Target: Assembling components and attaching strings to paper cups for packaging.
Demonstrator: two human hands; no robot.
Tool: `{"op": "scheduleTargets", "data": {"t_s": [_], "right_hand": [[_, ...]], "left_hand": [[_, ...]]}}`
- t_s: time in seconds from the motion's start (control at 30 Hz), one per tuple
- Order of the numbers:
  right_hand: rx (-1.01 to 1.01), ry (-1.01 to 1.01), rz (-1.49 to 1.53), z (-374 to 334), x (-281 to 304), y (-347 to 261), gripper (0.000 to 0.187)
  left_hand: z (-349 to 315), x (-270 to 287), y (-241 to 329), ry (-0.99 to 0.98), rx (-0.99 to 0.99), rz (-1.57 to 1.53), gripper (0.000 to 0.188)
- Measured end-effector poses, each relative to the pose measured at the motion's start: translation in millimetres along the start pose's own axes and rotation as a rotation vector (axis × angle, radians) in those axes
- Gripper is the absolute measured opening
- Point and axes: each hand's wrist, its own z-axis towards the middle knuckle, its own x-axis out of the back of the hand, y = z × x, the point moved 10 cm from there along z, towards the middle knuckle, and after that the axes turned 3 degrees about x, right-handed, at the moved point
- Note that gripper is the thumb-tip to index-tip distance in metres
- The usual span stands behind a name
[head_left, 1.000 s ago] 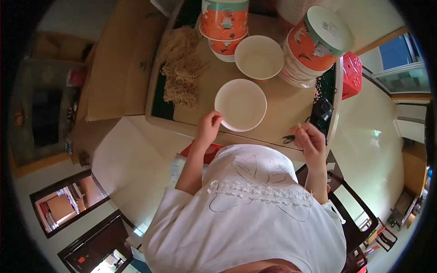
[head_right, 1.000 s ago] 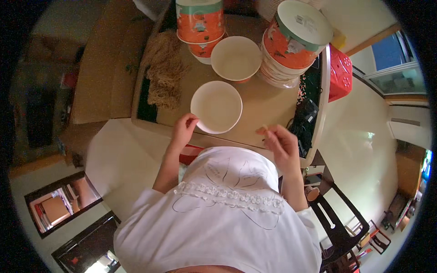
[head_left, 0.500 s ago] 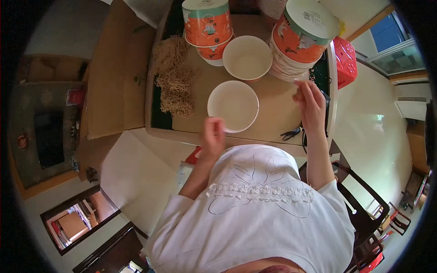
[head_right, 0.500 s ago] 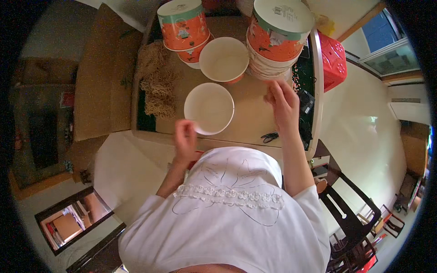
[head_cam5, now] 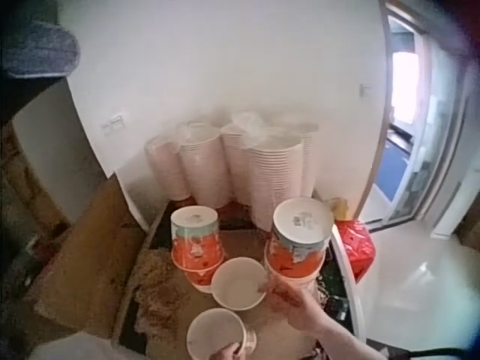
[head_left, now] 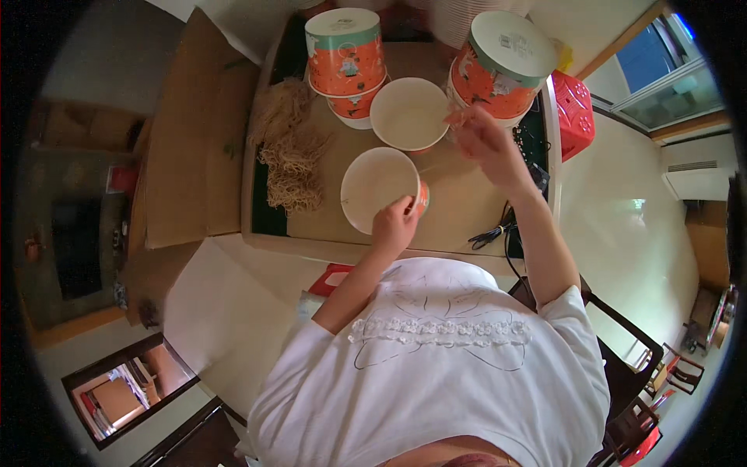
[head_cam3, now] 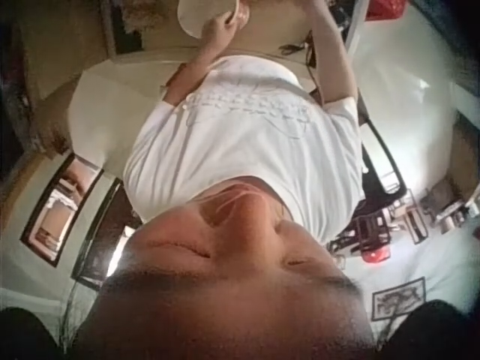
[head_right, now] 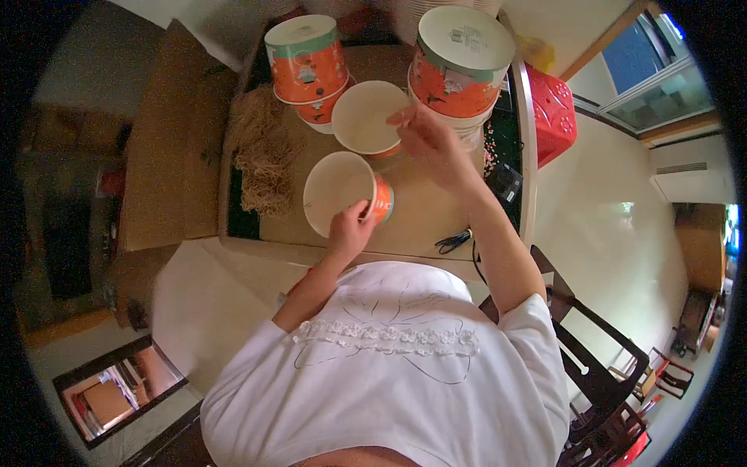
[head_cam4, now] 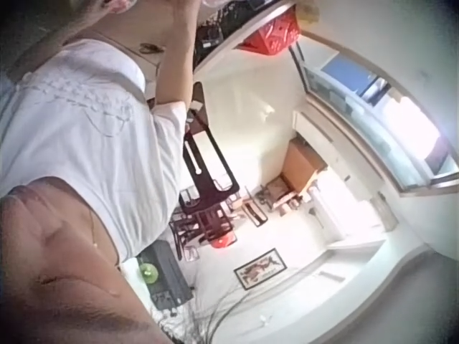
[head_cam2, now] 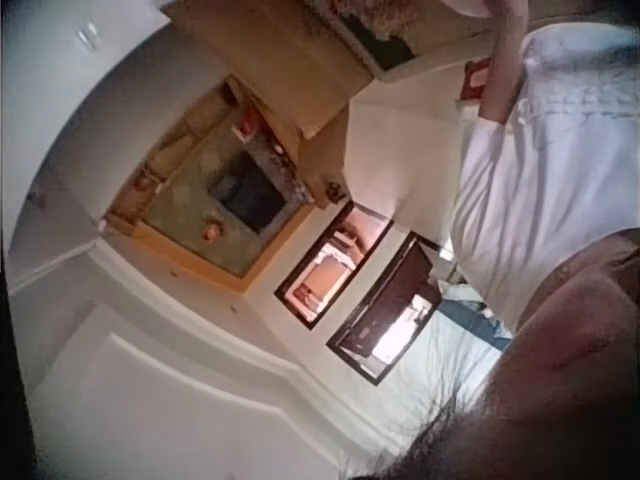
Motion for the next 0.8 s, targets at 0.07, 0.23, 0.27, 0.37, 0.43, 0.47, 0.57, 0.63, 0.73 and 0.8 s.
{"op": "scheduleTargets", "data": {"t_s": [0.07,0.23,0.27,0.37,0.43,0.47,0.57,0.63,0.73,0.8], "right_hand": [[0.028,-0.036,-0.027,-8,0,21,0.013],[-0.121,-0.196,0.046,-30,-45,33,0.008],[-0.147,-0.301,0.056,-40,-57,26,0.011],[-0.209,-0.680,0.093,-85,-96,-1,0.018],[-0.215,-0.780,0.025,-103,-109,7,0.018],[-0.215,-0.777,0.025,-107,-113,9,0.018],[-0.328,-0.574,-0.076,-111,-101,39,0.014],[-0.249,-0.222,-0.074,-110,-69,67,0.009],[-0.221,0.013,-0.165,-107,-32,100,0.006],[-0.292,0.018,-0.065,-112,-29,110,0.005]], "left_hand": [[2,17,-3,0.026,0.074,-0.098,0.016],[6,29,-25,0.014,0.120,-0.283,0.020],[7,31,-20,0.051,0.044,-0.419,0.020],[9,33,-13,0.066,0.069,-0.483,0.021],[8,24,-20,0.007,0.082,-0.558,0.022],[7,17,-23,-0.047,0.098,-0.632,0.022],[7,12,-25,-0.063,0.092,-0.712,0.025],[6,12,-14,-0.073,0.105,-0.736,0.027],[-1,4,-13,-0.150,0.139,-0.697,0.031],[-8,-7,-6,-0.258,0.168,-0.693,0.035]]}}
